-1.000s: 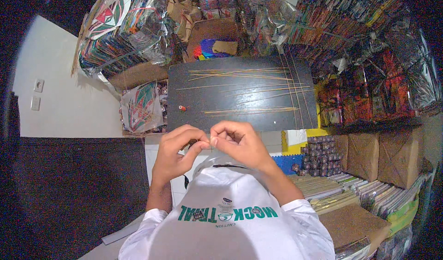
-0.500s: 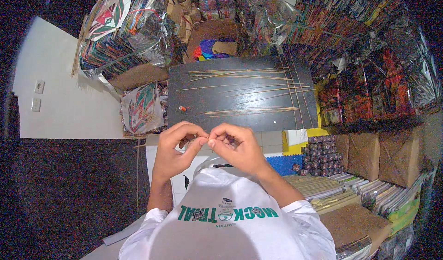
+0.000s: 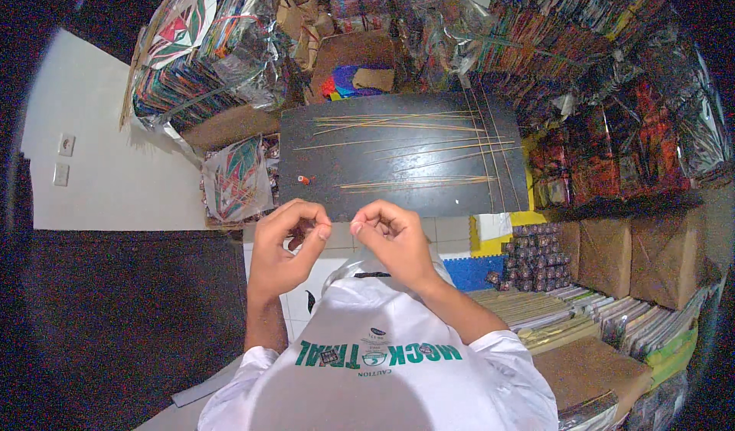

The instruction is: The person assembles a kite frame using thin wooden sticks and red string. They tie the sticks together to form a cross shape and wrap the string around the intersection to secure the structure.

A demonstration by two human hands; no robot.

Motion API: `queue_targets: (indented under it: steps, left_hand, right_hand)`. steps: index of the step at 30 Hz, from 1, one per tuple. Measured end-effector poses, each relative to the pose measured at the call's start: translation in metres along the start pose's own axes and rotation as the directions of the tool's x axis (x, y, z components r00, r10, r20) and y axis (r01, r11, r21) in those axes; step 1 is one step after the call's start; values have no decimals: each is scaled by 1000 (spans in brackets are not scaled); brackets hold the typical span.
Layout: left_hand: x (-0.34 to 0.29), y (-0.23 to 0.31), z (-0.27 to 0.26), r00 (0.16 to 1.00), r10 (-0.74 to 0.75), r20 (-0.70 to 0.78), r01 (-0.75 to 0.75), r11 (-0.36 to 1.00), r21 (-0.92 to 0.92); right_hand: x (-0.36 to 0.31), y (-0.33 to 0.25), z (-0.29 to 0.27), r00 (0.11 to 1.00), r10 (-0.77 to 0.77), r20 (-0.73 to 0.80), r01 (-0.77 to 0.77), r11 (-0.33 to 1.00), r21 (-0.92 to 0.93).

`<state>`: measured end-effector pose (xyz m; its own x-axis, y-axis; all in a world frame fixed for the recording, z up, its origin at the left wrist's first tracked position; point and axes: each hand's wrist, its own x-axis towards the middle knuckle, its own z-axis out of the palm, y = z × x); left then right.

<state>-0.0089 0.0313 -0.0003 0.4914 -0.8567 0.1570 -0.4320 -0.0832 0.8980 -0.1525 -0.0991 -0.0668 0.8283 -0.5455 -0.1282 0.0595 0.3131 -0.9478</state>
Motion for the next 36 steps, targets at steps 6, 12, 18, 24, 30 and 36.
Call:
queue_targets:
  steps: [6,12,18,24,30,36]
  left_hand:
    - [-1,-5,8,1000,13,-12,-13,1000,-3]
    - [-1,2,8,1000,-13,0,13,999,32]
    - [0,-3,3,999,27,-35,-24,996,83]
    - [-2,0,8,999,-52,11,52,998,36]
    - [-3,-4,14,1000,18,-14,-17,999,38]
    - [-4,-7,16,1000,-18,12,17,999,27]
  right_hand:
    - [-2,4,6,1000,19,23,-20,999,47]
    - [-4,-2,9,999,49,7,-49,997,61]
    - [-5,1,4,997,30,-76,-29,1000,11]
    - [-8,0,6,997,41,-60,-42,999,-25]
    - [-9,1,6,996,89,-2,-88,992,90]
    - [-9,5,3,979,189,76,-203,937,284]
